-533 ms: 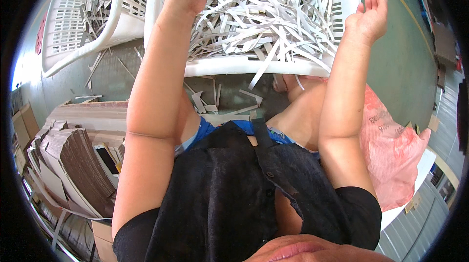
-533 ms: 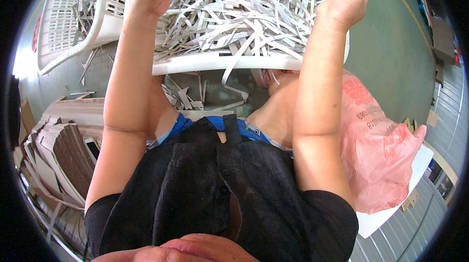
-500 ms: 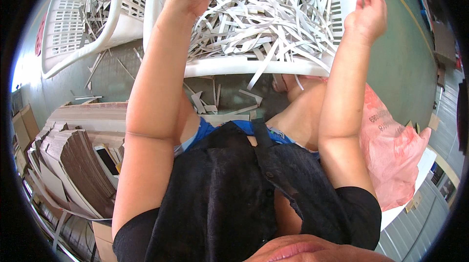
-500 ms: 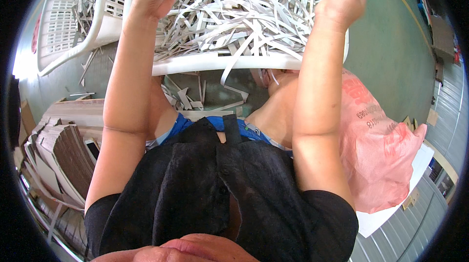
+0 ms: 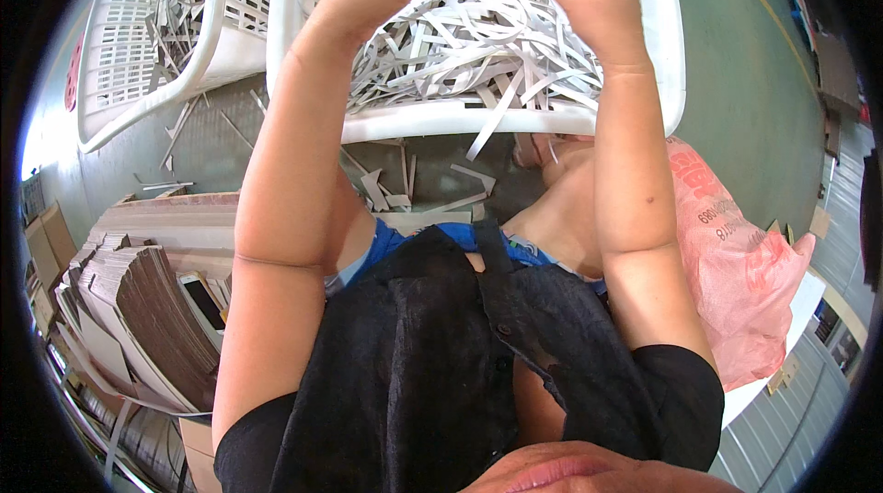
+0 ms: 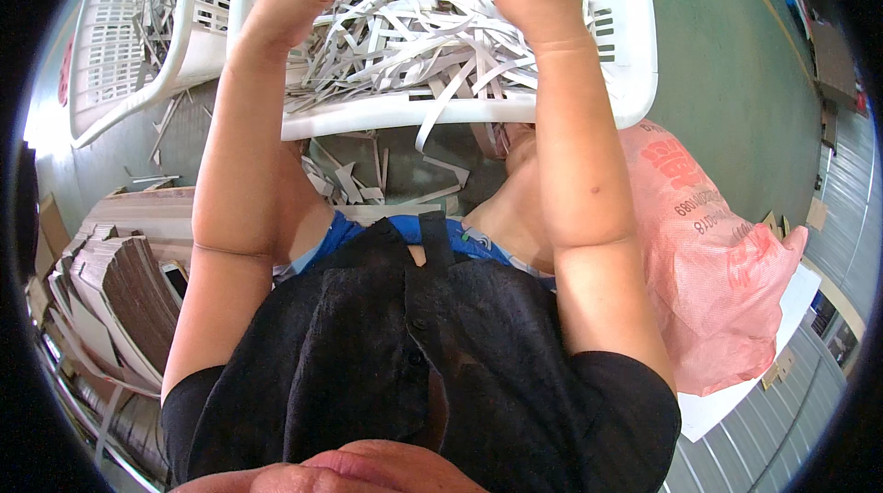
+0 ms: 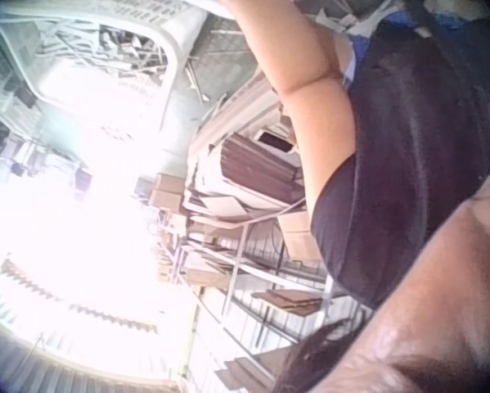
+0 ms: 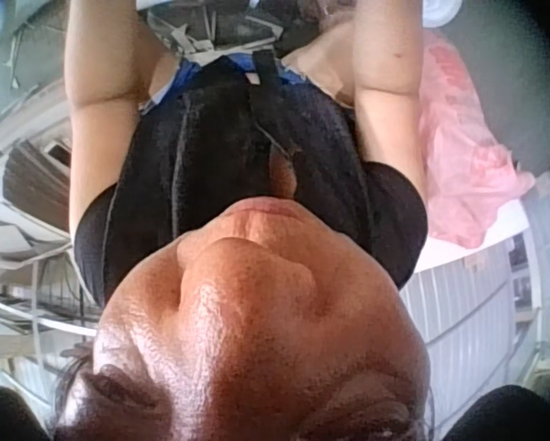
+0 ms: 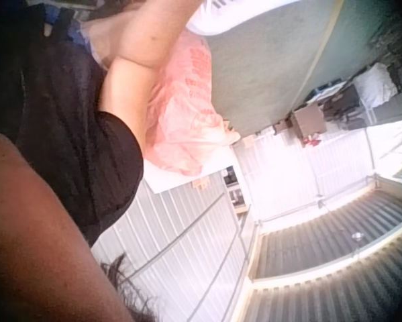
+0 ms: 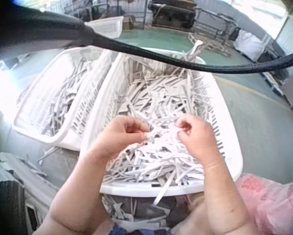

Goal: The person sits on the floor and pulls white plastic strips from a basket, twisting and looping them together by hand.

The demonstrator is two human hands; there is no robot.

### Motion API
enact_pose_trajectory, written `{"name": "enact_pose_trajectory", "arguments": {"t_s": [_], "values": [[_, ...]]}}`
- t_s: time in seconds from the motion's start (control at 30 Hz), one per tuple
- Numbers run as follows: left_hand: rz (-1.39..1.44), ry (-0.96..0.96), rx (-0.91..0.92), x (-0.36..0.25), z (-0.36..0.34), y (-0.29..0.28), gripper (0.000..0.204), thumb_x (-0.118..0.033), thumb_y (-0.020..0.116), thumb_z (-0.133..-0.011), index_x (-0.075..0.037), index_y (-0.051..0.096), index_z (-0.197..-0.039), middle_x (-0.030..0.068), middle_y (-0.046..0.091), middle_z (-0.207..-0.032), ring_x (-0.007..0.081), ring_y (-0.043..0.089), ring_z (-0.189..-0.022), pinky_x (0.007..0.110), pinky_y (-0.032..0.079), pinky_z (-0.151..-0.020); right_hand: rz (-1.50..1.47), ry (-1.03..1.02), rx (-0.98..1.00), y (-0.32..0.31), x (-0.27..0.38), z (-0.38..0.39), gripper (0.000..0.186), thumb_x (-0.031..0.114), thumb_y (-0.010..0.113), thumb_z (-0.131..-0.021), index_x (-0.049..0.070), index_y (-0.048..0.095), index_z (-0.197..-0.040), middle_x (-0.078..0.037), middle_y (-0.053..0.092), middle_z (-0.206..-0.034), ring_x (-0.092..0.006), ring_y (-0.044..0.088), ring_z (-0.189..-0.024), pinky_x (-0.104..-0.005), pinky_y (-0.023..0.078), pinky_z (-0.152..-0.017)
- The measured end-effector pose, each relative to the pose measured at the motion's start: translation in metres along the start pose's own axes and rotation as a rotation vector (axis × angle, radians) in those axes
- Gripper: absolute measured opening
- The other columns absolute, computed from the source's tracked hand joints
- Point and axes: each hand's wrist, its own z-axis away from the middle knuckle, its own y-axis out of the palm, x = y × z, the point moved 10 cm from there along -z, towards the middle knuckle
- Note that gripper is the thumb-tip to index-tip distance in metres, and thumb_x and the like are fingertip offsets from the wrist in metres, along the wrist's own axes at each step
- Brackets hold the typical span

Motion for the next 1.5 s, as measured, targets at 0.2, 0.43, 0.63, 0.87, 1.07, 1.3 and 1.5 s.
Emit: {"name": "enact_pose_trajectory", "arguments": {"t_s": [0.2, 0.43, 0.63, 0.87, 1.07, 1.3, 1.5], "values": [[-0.046, -0.169, 0.017, 0.026, -0.002, -0.005, 0.026, -0.005, 0.075, -0.088, 0.003, 0.069, -0.111, 0.0032, 0.069, -0.085, 0.0091, 0.063, -0.071, 0.023, 0.051, -0.065, 0.364, -0.488, -0.35, -0.021, 0.056, 0.015, 0.026, 0.0, 0.071, -0.072, 0.008, 0.067, -0.096, -0.011, 0.065, -0.097, -0.0347, 0.06, -0.1, -0.0432, 0.047, -0.095], [0.425, -0.246, -0.036, 0.033, 0.002, -0.009, 0.023, -0.003, 0.069, -0.091, -0.004, 0.065, -0.114, 0.0051, 0.069, -0.088, 0.0149, 0.067, -0.075, 0.03, 0.056, -0.071, 0.093, -0.599, 0.025, 0.016, 0.076, 0.024, 0.045, 0.005, 0.079, -0.071, 0.008, 0.065, -0.114, -0.014, 0.065, -0.113, -0.035, 0.06, -0.113, -0.0439, 0.047, -0.101], [0.486, -0.187, -0.121, 0.031, 0.0, -0.01, 0.02, -0.004, 0.071, -0.091, -0.008, 0.064, -0.11, 0.0039, 0.068, -0.092, 0.0158, 0.067, -0.08, 0.034, 0.058, -0.077, -0.235, -0.212, 0.108, 0.042, 0.045, 0.024, 0.032, 0.009, 0.076, -0.089, 0.005, 0.062, -0.118, -0.007, 0.069, -0.086, -0.0164, 0.066, -0.072, -0.029, 0.053, -0.068], [0.537, -0.105, -0.132, 0.038, -0.01, -0.008, 0.019, -0.003, 0.072, -0.091, -0.011, 0.063, -0.106, 0.0025, 0.067, -0.091, 0.0161, 0.067, -0.081, 0.034, 0.056, -0.077, -0.919, 0.228, 0.37, 0.075, 0.011, 0.023, 0.027, -0.002, 0.056, -0.097, 0.001, 0.06, -0.124, -0.005, 0.069, -0.097, -0.0122, 0.067, -0.084, -0.0245, 0.054, -0.075], [0.587, -0.146, -0.144, 0.035, -0.01, 0.001, 0.02, -0.002, 0.072, -0.09, -0.013, 0.062, -0.105, 0.0003, 0.066, -0.093, 0.015, 0.065, -0.081, 0.033, 0.056, -0.076, -0.488, -0.166, 0.247, 0.046, 0.031, 0.016, 0.026, -0.007, 0.058, -0.091, 0.0, 0.067, -0.115, -0.007, 0.071, -0.099, -0.0122, 0.068, -0.086, -0.0269, 0.055, -0.077], [0.616, -0.086, -0.034, 0.032, -0.014, 0.006, 0.018, 0.001, 0.07, -0.091, -0.009, 0.063, -0.104, 0.0012, 0.065, -0.094, 0.0136, 0.065, -0.08, 0.03, 0.056, -0.076, -0.3, -0.399, 0.049, 0.033, 0.056, 0.026, 0.011, -0.002, 0.066, -0.092, 0.001, 0.071, -0.102, -0.006, 0.072, -0.095, -0.0168, 0.068, -0.085, -0.0316, 0.055, -0.08], [0.584, -0.015, -0.098, 0.019, -0.012, 0.013, 0.019, 0.003, 0.072, -0.089, -0.006, 0.065, -0.104, 0.0039, 0.068, -0.095, 0.0152, 0.068, -0.083, 0.029, 0.056, -0.075, -0.592, 0.003, -0.019, 0.043, -0.001, 0.012, 0.006, 0.005, 0.067, -0.098, 0.001, 0.068, -0.1, -0.002, 0.069, -0.086, -0.0082, 0.063, -0.077, -0.0246, 0.052, -0.069]]}}
